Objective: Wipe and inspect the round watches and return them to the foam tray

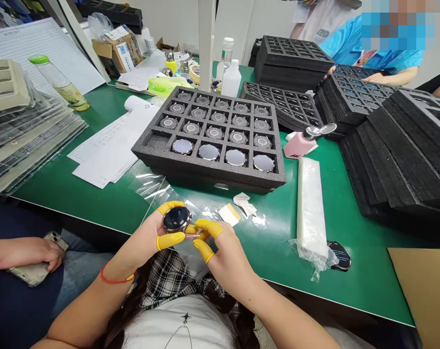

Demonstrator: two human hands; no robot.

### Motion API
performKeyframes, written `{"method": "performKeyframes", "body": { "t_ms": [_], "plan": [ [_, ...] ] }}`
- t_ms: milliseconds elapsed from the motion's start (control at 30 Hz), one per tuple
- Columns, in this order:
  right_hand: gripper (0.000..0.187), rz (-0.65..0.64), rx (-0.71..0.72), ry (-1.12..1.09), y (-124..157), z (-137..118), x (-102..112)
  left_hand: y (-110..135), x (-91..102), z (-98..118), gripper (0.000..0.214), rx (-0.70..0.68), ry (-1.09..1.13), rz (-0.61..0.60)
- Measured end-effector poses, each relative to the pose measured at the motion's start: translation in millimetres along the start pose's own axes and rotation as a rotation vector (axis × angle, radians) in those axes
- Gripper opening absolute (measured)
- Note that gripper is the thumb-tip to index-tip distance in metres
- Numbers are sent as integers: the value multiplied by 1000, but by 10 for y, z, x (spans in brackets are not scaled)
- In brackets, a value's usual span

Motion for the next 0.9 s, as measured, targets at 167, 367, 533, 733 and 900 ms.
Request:
{"method": "performKeyframes", "body": {
  "t_ms": [167, 367, 533, 733, 900],
  "plan": [
    [16, -4, 132, 107, -18, -98, 28, 0, 38, -28, 58, 7, -58, -11],
    [18, -6, 218, 254, 14, -79, -71, -23, 81, -75, 52, -20, -117, -23],
    [14, 75, 282, 344, 76, -219, 9, -85, 149, -134, 55, -16, -89, 17],
    [16, 123, 304, 92, 96, -474, 362, -117, 210, -189, 58, -39, -162, 34],
    [14, 143, -121, -180, -105, -222, 384, -7, 14, -124, 53, -122, -390, -87]
  ]
}}
Point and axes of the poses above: each hand's wrist, its own y-axis away from the middle knuckle, its own x-axis out of the back of the hand, z = x × y, the point moved 5 cm from there along -y, towards the middle knuckle, and after that the axes turned 2 degrees about z, right-handed, at the moved point
